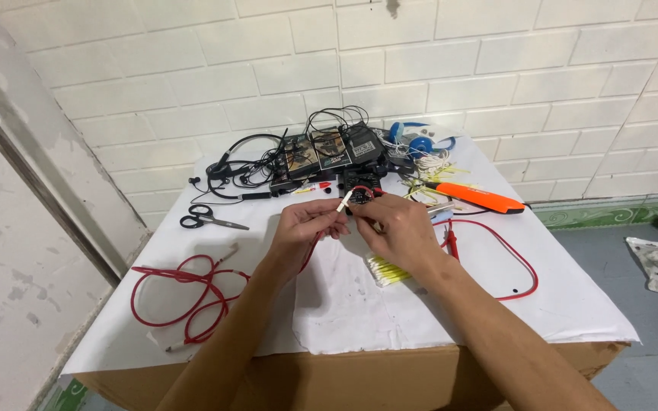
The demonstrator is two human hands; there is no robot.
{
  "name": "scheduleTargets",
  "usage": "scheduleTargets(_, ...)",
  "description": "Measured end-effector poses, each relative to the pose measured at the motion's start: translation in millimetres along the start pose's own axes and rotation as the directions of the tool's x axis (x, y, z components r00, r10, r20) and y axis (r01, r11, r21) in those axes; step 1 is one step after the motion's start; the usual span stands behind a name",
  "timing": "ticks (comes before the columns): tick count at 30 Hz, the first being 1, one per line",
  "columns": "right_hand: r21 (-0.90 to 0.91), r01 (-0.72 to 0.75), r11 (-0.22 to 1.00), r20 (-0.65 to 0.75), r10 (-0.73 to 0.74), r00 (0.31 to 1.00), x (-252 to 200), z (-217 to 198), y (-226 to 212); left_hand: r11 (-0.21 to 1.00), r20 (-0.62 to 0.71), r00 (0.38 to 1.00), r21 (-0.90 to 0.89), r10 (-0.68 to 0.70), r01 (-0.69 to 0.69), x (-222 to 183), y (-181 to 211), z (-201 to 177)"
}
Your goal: Repairing an electronic sign by stripping wire insulation and connecting wires to a terminal block.
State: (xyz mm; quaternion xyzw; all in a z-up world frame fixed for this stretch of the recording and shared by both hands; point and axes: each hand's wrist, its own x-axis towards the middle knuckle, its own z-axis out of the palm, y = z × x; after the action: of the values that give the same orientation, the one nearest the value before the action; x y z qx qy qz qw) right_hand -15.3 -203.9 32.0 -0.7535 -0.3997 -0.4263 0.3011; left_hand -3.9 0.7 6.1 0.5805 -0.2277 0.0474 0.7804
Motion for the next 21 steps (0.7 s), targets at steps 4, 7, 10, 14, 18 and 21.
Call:
scheduleTargets(4, 0.016, 0.017, 1.0, -0.004, -0.016, 1.0, 0, -1, 0, 1.0, 0.007, 1.0, -0.001, -0.008, 0.008, 0, 0, -1)
scheduleTargets(7, 0.027, 0.025, 0.999, 0.012, -0.025, 1.0, 3, -5, -4, 1.0, 0.013, 1.0, -0.016, -0.013, 0.013, 1, -2, -3)
scheduleTargets(10, 0.035, 0.022, 0.999, 0.008, -0.022, 1.0, 2, -3, -3, 1.0, -0.008, 1.0, -0.001, -0.01, 0.01, 1, 0, -1)
scheduleTargets(14, 0.038, 0.015, 0.999, 0.015, -0.016, 1.0, 1, -2, -5, 1.0, -0.018, 1.0, 0.011, -0.017, 0.017, 0, 0, -2)
scheduleTargets(18, 0.047, 0.023, 0.999, 0.017, -0.024, 1.0, 1, -1, -3, 1.0, -0.015, 1.0, 0.013, -0.018, 0.018, 3, -5, -8)
scheduleTargets(21, -0.023, 0.004, 1.0, -0.02, -0.004, 1.0, -3, 5, 7, 1.0, -0.025, 1.0, 0.0, -0.016, 0.016, 4, -9, -8)
